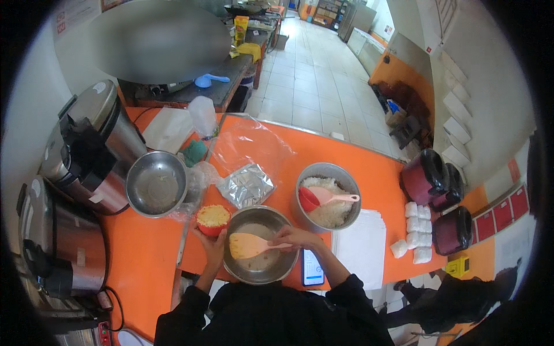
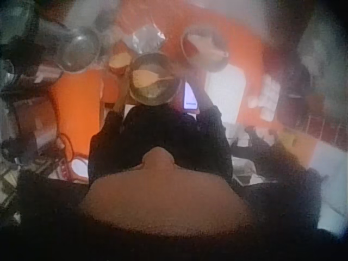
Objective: The person scoops rice and a yellow side dish into a small container, then moves to a heated display case to place fried chicken pieces into a branded box. The person adds a side of yellow food, closes the box, and places it into a plastic bag with a receipt and a small packet.
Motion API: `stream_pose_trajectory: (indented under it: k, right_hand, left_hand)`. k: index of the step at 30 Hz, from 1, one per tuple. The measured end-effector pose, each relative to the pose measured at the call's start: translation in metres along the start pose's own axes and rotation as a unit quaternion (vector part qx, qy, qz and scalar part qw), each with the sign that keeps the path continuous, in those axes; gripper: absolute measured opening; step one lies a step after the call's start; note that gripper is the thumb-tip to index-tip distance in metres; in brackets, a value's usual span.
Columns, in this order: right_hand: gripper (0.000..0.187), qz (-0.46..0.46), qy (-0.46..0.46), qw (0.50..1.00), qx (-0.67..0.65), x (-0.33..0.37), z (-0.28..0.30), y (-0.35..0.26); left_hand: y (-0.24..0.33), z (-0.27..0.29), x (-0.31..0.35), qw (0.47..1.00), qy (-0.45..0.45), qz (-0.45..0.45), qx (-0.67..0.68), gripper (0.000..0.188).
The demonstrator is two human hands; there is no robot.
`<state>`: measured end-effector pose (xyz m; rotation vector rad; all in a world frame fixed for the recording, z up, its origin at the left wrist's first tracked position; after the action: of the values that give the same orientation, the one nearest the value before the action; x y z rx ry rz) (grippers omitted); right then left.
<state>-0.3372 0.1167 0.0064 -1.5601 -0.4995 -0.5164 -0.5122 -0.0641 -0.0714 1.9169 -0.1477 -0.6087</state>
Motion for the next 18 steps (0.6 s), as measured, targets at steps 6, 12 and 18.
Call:
stream_pose_trajectory:
  k: [6,12,18]
  right_hand:
    - [0.037,-0.008,0.138,0.99,0.031,0.055,0.012,-0.026]
    - [0.04,0.09,0.423,0.841,0.325,0.056,-0.046,-0.043]
    - [0.021,0.032,0.376,0.818,0.434,0.043,-0.116,-0.033]
  left_hand:
    - [0.001,0.021,0.003,0.986,-0.113,-0.025,-0.123,0.086]
    - [0.036,-0.008,0.003,0.971,-0.202,-0.103,-0.077,0.089]
    - [0.031,-0.009,0.016,0.946,-0.258,-0.146,-0.129,0.085]
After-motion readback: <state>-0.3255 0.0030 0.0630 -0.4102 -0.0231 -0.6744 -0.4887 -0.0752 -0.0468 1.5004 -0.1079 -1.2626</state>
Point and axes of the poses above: each hand's wrist, its own x-axis away from the middle knuckle, its own z-axis out of the back of the hand, y = z × x, the point moved 1 cm from there along -x, towards the middle knuckle, and after that the axes turned 9 degrees about -z, right-handed, at the moved point
